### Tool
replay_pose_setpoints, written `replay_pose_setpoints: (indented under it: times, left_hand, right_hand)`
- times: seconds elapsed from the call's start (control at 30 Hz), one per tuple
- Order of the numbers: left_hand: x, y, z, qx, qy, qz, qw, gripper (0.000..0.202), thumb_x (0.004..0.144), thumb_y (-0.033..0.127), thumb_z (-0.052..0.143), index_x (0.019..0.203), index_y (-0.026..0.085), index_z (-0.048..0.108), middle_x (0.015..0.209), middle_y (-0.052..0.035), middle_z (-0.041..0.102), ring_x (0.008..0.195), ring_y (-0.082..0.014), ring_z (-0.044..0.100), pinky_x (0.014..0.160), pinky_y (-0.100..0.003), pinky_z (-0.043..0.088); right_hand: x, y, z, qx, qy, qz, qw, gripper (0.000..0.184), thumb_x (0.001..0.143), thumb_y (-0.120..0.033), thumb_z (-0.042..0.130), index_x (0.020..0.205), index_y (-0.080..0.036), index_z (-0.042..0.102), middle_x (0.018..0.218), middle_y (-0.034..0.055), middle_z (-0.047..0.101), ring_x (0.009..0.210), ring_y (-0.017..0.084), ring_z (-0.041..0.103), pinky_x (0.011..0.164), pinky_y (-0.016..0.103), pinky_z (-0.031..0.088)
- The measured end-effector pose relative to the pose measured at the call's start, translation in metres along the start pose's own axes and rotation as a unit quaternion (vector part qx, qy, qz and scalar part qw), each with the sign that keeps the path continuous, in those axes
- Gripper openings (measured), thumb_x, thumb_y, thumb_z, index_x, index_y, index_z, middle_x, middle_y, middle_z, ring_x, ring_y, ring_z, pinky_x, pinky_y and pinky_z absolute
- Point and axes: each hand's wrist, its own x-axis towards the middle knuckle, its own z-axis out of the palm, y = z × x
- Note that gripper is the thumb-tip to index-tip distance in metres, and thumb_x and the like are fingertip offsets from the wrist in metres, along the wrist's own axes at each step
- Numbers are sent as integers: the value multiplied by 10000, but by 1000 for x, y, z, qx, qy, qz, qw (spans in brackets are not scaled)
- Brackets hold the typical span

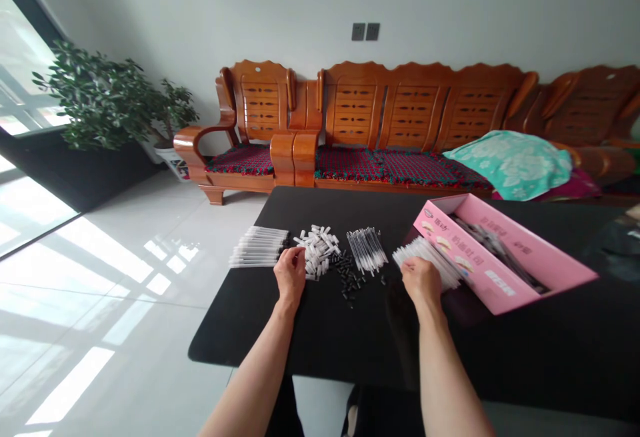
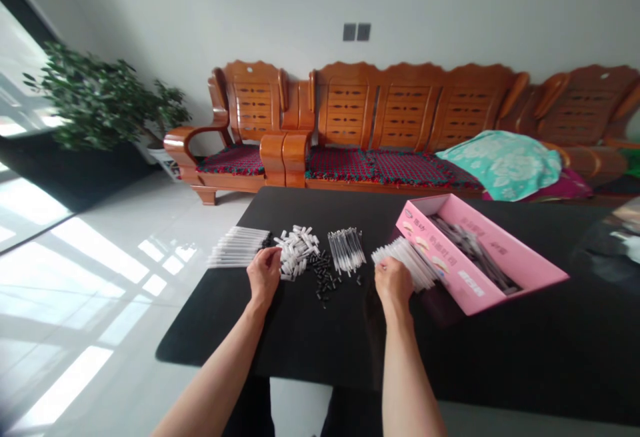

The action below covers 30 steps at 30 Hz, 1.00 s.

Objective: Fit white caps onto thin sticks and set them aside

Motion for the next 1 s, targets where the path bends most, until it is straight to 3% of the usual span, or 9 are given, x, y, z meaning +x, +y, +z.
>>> replay_pose_setpoints:
  times: [0.1,0.17,0.33,0.53,0.73,0.83,1.0]
  left_hand:
    - [0,1,0,8,-6,9,1000,197,881,310,559,879,200,722,783,-47,669,659,-166,592,678,-262,433]
    - [0,2,0,9,-10,15,1000,198,885,300,551,880,197,720,787,-50,668,658,-164,587,670,-260,429]
    - [-1,3,-1,1,-14,14,1000,184,872,293,565,867,204,726,778,-47,666,653,-164,581,669,-258,427]
    - [0,15,4,-50,-34,-17,998,126,808,270,630,820,209,740,752,-32,672,613,-149,566,652,-257,429]
    - [10,49,41,-76,-167,-80,980,86,725,206,683,775,196,753,679,-34,686,595,-171,609,628,-280,440]
    - [15,63,67,-22,-204,-52,977,98,709,193,689,781,187,755,768,-78,719,717,-210,657,705,-309,460]
    - [15,74,99,138,-262,-80,952,157,725,248,659,815,152,743,821,-164,722,820,-297,684,692,-348,478]
  right_hand:
    - [-2,17,-5,-85,-46,45,994,103,717,-209,606,710,-204,709,732,138,708,658,296,658,543,347,408]
    - [-4,21,-4,-103,-61,41,992,63,724,-226,637,710,-202,693,726,150,700,665,311,663,551,364,418]
    - [-1,23,5,-120,-59,19,991,101,698,-270,715,669,-193,657,688,148,676,653,322,661,561,395,440]
    - [6,23,5,-117,-59,9,991,139,662,-307,725,600,-213,643,637,125,669,566,277,629,493,349,392]
    - [-23,-4,6,2,12,-38,999,194,804,-380,582,731,-217,659,651,88,687,615,250,633,546,317,378]
    - [-41,-13,17,41,60,-83,994,281,863,-415,509,816,-190,670,627,85,673,576,236,616,548,315,364]
    - [-50,-13,27,66,96,-103,988,318,895,-425,491,836,-168,670,628,98,679,554,216,611,555,302,370]
